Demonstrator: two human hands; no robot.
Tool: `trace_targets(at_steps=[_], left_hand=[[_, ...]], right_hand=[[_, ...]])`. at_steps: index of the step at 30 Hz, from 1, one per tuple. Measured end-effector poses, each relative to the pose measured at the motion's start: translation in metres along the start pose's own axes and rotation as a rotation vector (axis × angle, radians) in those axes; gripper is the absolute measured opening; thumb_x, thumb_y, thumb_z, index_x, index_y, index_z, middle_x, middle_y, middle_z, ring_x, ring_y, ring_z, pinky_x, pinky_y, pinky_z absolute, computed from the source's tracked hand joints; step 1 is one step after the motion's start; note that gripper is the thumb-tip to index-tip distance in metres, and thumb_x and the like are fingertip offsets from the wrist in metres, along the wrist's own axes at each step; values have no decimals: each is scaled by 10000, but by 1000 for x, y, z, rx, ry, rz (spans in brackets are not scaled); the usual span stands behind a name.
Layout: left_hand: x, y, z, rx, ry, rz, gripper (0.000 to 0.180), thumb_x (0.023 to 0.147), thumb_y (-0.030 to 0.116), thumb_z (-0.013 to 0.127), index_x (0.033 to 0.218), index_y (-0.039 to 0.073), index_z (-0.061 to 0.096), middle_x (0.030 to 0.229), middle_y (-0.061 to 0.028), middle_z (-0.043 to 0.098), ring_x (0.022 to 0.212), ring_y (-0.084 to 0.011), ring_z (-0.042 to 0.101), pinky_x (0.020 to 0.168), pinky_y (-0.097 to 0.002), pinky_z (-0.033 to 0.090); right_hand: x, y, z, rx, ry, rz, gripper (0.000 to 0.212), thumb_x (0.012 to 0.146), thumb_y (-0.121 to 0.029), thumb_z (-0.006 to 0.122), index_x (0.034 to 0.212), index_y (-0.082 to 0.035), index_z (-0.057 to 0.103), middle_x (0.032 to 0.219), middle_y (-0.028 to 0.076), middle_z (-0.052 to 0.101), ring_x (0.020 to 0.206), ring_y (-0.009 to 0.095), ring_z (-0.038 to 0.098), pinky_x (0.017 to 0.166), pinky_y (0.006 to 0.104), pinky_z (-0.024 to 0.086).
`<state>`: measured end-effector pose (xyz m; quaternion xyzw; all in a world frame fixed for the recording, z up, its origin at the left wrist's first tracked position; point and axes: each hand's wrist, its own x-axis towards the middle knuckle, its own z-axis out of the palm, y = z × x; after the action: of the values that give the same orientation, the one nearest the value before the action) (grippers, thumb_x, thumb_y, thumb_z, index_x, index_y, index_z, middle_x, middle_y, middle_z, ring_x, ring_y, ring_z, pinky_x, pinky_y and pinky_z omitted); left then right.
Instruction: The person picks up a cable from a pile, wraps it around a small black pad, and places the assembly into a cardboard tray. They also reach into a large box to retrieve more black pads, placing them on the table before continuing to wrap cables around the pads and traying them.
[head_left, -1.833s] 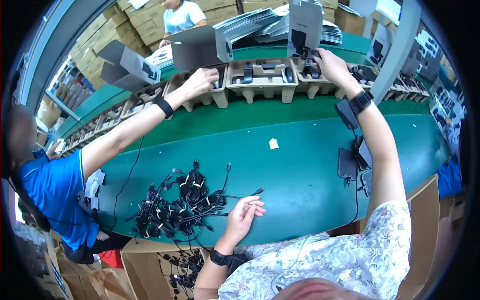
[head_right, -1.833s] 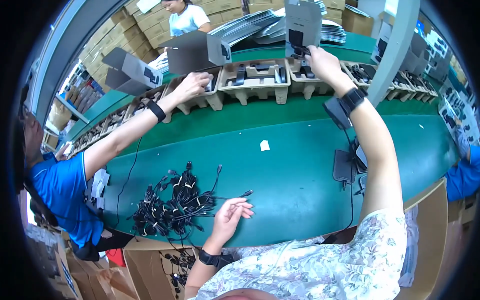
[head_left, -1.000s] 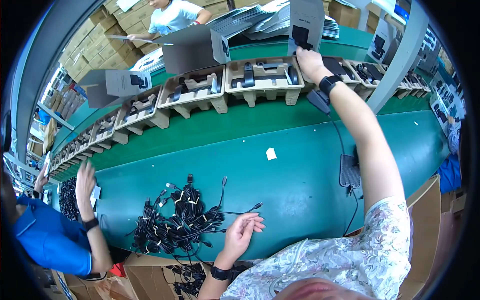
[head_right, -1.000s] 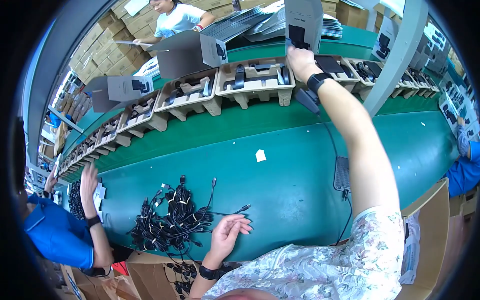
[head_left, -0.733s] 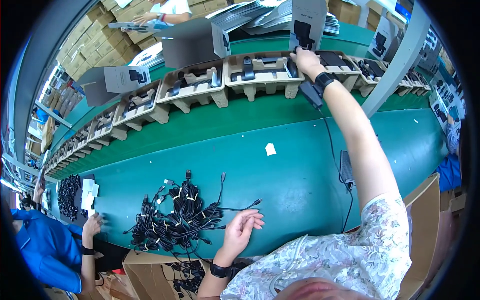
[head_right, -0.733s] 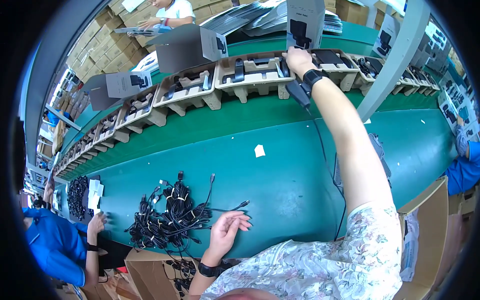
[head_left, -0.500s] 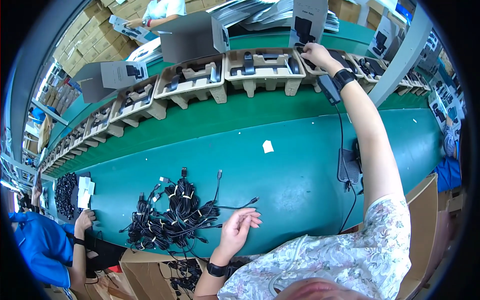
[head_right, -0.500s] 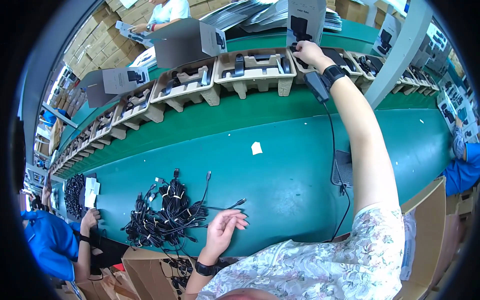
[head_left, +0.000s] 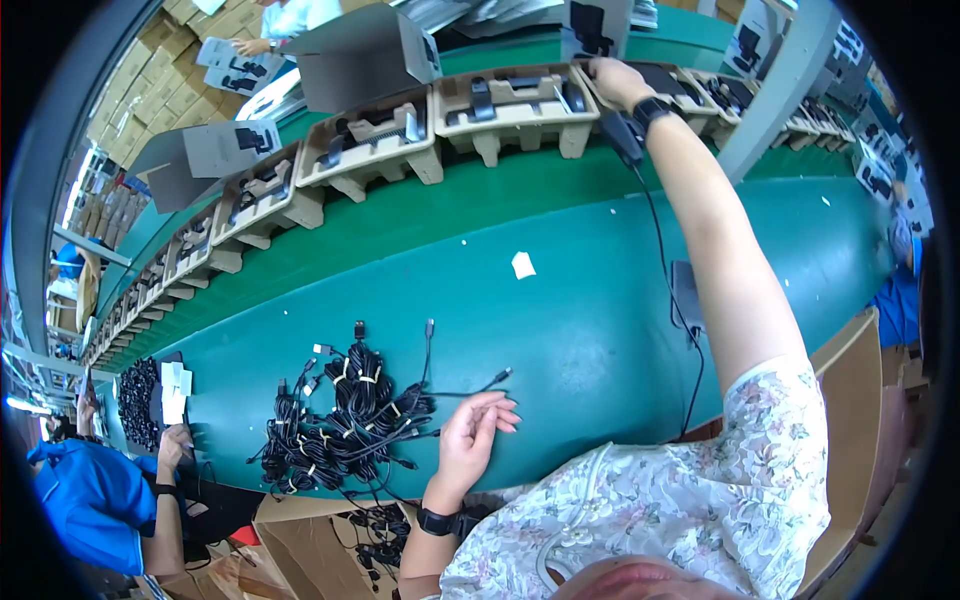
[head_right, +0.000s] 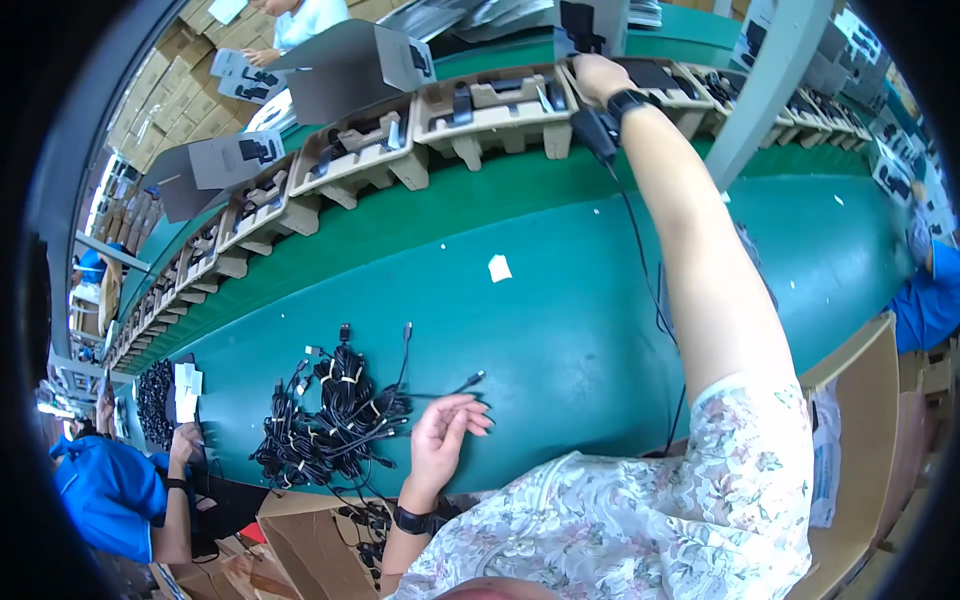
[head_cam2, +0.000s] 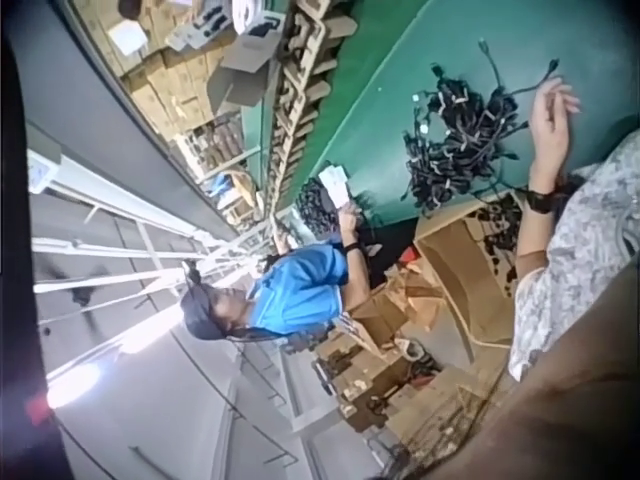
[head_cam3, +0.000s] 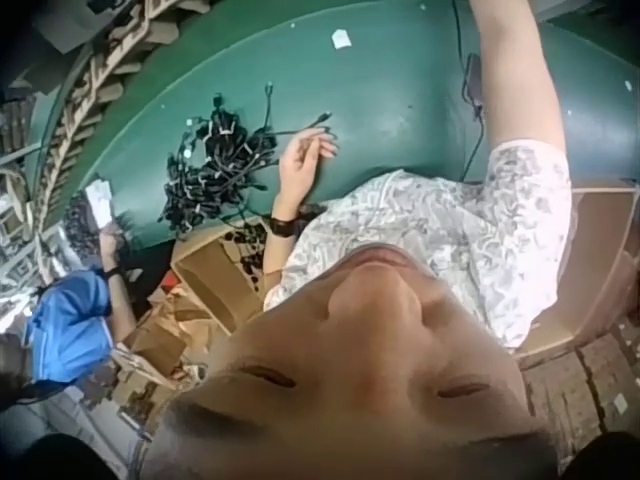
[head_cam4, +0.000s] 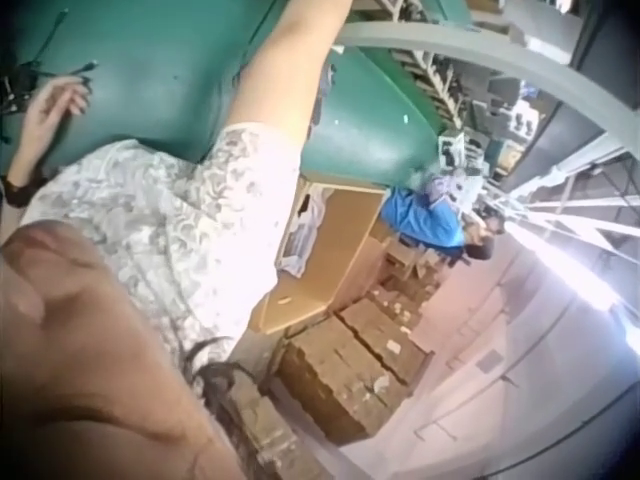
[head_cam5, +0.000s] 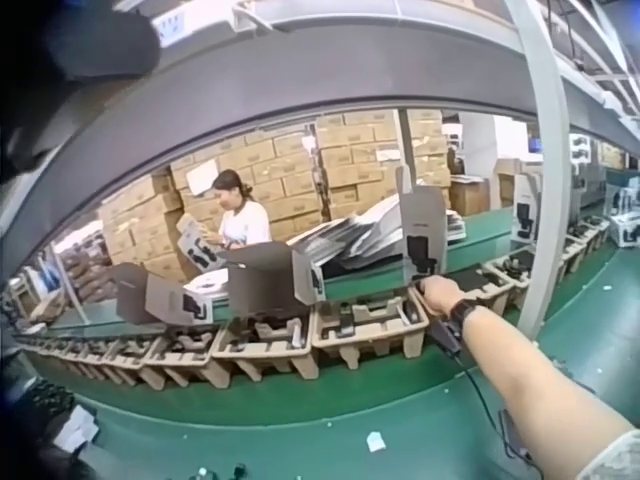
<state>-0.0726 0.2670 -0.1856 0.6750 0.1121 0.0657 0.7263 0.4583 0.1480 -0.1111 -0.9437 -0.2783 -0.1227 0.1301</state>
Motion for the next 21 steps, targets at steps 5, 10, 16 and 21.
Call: trace_targets(at_steps=[5,10,16,21], left_hand=[[7,-2,0,9,-17,40,188,937,30,447,1107,-34,491,992,-151,606,813,-183,619,701,-267,510],[10,0,4,46,37,63,190,932,18,447,1106,-35,504,976,-140,613,798,-170,619,691,-264,511],[10,-2,5,101,68,32,173,937,38,452,1085,-31,510,965,-139,613,800,-163,612,690,-252,500],[8,2,8,122,69,31,175,937,35,451,1088,-31,508,968,-138,613,804,-162,613,690,-253,499]], right_hand=[[14,30,16,-280,62,-87,311,770,-53,558,1077,-84,599,1036,153,609,993,337,555,813,409,473],[-75,-14,-50,-195,210,-484,177,792,-204,549,923,-87,576,816,139,554,842,298,569,629,388,468],[-208,-24,-78,-495,-658,-551,707,652,-484,692,1191,-71,494,928,102,586,938,284,571,767,378,462],[-279,-21,-64,-553,-699,-390,764,678,-586,604,1172,-12,505,841,131,575,819,282,580,735,345,454]])
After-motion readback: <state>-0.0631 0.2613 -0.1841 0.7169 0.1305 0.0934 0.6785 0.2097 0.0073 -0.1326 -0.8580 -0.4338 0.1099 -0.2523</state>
